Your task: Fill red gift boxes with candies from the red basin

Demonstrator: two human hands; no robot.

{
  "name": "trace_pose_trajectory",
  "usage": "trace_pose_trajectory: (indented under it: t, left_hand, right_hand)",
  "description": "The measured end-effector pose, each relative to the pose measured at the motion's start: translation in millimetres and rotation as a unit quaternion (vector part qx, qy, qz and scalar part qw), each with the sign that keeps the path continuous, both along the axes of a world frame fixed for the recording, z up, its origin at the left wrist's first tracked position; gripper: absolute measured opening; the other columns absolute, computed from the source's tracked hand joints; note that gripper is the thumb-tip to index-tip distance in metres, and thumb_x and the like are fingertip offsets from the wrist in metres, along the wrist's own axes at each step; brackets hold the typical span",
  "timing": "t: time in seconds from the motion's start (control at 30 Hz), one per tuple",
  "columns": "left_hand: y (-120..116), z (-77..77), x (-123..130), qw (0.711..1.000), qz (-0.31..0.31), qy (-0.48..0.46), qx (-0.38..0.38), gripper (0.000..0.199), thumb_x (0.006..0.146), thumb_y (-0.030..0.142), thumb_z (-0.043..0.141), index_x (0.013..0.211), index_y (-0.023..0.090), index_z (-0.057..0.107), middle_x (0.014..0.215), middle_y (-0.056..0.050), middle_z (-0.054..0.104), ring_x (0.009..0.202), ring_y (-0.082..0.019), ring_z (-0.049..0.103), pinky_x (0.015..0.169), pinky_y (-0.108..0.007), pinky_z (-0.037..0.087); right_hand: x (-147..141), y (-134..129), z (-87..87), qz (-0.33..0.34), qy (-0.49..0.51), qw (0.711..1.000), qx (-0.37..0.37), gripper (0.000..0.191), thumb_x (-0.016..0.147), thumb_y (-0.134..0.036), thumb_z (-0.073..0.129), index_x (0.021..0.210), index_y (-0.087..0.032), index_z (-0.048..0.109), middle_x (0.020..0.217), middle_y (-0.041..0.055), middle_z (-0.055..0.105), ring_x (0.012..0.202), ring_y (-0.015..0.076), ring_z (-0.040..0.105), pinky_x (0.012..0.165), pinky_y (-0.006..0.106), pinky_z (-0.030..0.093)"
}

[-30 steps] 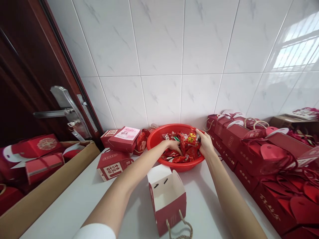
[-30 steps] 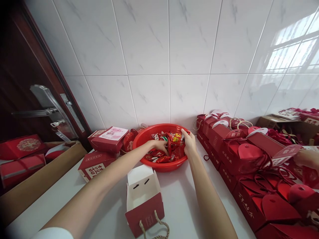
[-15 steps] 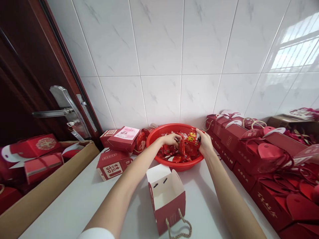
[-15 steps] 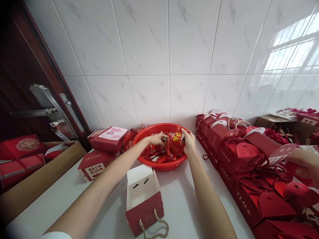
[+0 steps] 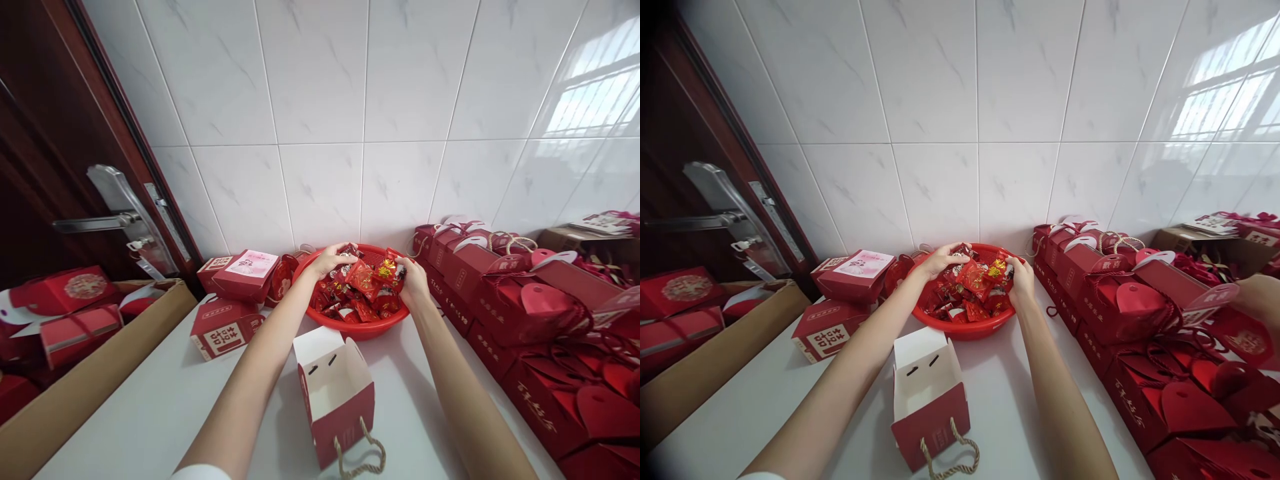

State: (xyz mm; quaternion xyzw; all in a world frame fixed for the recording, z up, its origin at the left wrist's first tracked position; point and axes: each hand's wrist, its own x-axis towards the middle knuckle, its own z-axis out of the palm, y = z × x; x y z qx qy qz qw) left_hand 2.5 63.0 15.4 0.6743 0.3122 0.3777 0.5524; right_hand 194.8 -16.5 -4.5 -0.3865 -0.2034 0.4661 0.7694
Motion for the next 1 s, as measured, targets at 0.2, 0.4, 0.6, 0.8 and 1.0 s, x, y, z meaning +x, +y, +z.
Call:
trace_pose_trajectory:
  t: [0.2, 0.4, 0.6, 0.8, 1.0]
  left_hand:
    - [3, -3.0, -1, 1.0, 0.014, -0.017, -0.017, 0.068, 0.06, 0.038, 0.089, 0.121, 0.018, 0.067, 0.104, -0.007, 0.075, 0.092, -0.023, 0.071, 0.088, -0.035, 0.055]
    - [6, -6.4, -3, 0.999, 0.029, 0.016, -0.025, 0.065, 0.065, 0.036, 0.086, 0.126, 0.022, 0.066, 0.112, -0.007, 0.073, 0.1, -0.024, 0.07, 0.092, -0.035, 0.054]
    - [5, -6.8, 5, 0.994, 0.104, 0.017, 0.021, 0.044, 0.065, 0.034, 0.085, 0.102, 0.015, 0.072, 0.1, -0.007, 0.074, 0.096, -0.022, 0.068, 0.096, -0.036, 0.05]
    - [-13, -1.1, 14, 0.984, 0.137, -0.009, 0.11, 0.038, 0.071, 0.029, 0.077, 0.106, 0.015, 0.07, 0.108, -0.007, 0.072, 0.101, -0.022, 0.066, 0.094, -0.034, 0.05]
    - [-35, 1.0, 9, 0.99, 0.106, 0.011, 0.091, 0.041, 0.077, 0.028, 0.073, 0.115, 0.015, 0.067, 0.122, -0.01, 0.069, 0.111, -0.024, 0.065, 0.098, -0.035, 0.05]
  right_hand:
    - [-2, -3, -2.0, 0.043, -0.035, 0.998, 0.031, 0.025, 0.049, -0.02, 0.08, 0.069, -0.019, 0.064, 0.064, -0.0006, 0.071, 0.06, 0.0181, 0.067, 0.057, 0.029, 0.057]
    - [-4, -6, -2.4, 0.075, -0.056, 0.994, 0.048, 0.029, 0.049, -0.022, 0.087, 0.071, -0.019, 0.069, 0.066, 0.0005, 0.074, 0.063, 0.0204, 0.07, 0.06, 0.03, 0.059]
    - [-12, -12, 9.0, 0.126, -0.007, 0.992, 0.008, 0.012, 0.066, -0.013, 0.079, 0.074, -0.016, 0.071, 0.069, 0.0035, 0.075, 0.062, 0.018, 0.07, 0.059, 0.027, 0.059]
    - [-21, -15, 13.5, 0.229, 0.023, 0.973, -0.022, 0.007, 0.08, -0.012, 0.07, 0.085, -0.015, 0.074, 0.076, 0.0061, 0.077, 0.064, 0.0188, 0.071, 0.061, 0.029, 0.059]
    - [-23, -15, 5.1, 0.207, -0.018, 0.978, -0.006, 0.008, 0.072, -0.007, 0.074, 0.077, -0.013, 0.072, 0.072, 0.0059, 0.076, 0.064, 0.0185, 0.072, 0.064, 0.027, 0.059]
